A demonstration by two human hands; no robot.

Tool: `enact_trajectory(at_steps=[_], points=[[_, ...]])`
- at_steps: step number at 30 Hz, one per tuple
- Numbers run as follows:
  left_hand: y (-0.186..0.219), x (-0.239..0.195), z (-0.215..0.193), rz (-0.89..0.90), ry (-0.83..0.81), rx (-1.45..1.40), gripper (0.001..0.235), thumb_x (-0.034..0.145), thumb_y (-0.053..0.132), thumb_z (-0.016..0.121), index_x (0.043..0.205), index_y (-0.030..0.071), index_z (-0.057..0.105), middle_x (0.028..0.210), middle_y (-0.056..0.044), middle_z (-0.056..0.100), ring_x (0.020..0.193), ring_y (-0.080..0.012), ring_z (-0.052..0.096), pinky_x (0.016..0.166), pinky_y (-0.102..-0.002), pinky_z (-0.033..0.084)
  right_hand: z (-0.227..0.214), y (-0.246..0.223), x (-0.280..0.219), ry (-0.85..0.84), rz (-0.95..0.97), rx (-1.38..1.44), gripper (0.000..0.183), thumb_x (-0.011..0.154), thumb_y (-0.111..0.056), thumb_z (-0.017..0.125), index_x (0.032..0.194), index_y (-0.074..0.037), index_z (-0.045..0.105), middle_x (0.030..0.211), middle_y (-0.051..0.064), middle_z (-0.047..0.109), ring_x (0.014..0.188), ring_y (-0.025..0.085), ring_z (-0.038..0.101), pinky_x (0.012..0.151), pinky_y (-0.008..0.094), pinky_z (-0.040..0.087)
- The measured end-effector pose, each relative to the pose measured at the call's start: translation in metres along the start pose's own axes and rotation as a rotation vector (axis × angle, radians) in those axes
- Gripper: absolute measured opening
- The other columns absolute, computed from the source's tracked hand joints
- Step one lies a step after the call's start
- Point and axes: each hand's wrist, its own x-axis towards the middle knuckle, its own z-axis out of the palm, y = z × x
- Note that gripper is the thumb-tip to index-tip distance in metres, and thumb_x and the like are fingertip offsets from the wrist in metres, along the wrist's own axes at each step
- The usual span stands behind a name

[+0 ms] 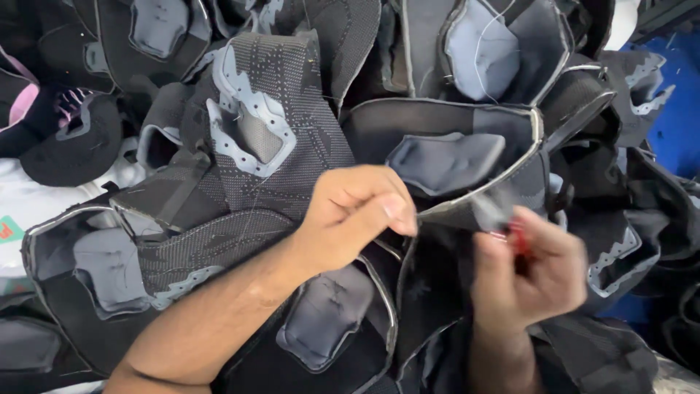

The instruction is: The person trims excess threads and inspects shoe upper components using snips.

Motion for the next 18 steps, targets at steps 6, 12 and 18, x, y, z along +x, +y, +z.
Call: enact_trajectory(at_steps=[6,12,18], points=[[0.026,0.027,0.014,0.295,0.175,0.552,0.032,0.089,0.026,0.074,0.101,-0.002,0.063,0.108,-0.012,0.067,0.102,-0.0249,0.066,0.096,-0.037,0.052,0.0,0.015,0.015,0.445,0.38,1.002,0.061,0.104,-0.064,0.049,0.129,-0.009,0.048,0.056,-0.004,0.037,0.043,0.005,0.03,0.05,0.021,0.027],[-0.007,0.014,0.005,0.15,0.039,1.053,0.03,0.09,0.026,0.074,0.116,0.011,0.073,0.131,-0.016,0.068,0.128,-0.0407,0.056,0.106,-0.048,0.038,0.001,0.033,0.007,0.491,0.306,0.938,0.068,0.098,-0.072,0.041,0.126,-0.011,0.045,0.059,-0.004,0.03,0.042,0.006,0.025,0.047,0.023,0.022],[-0.036,-0.011,-0.03,-0.363,0.457,-0.032,0.035,0.108,0.02,0.068,0.113,-0.015,0.066,0.096,-0.022,0.058,0.086,-0.024,0.048,0.08,-0.049,0.041,0.008,0.045,0.007,0.407,0.33,0.855,0.049,0.11,-0.059,0.054,0.118,-0.012,0.044,0.06,-0.003,0.027,0.047,0.006,0.022,0.049,0.026,0.023]])
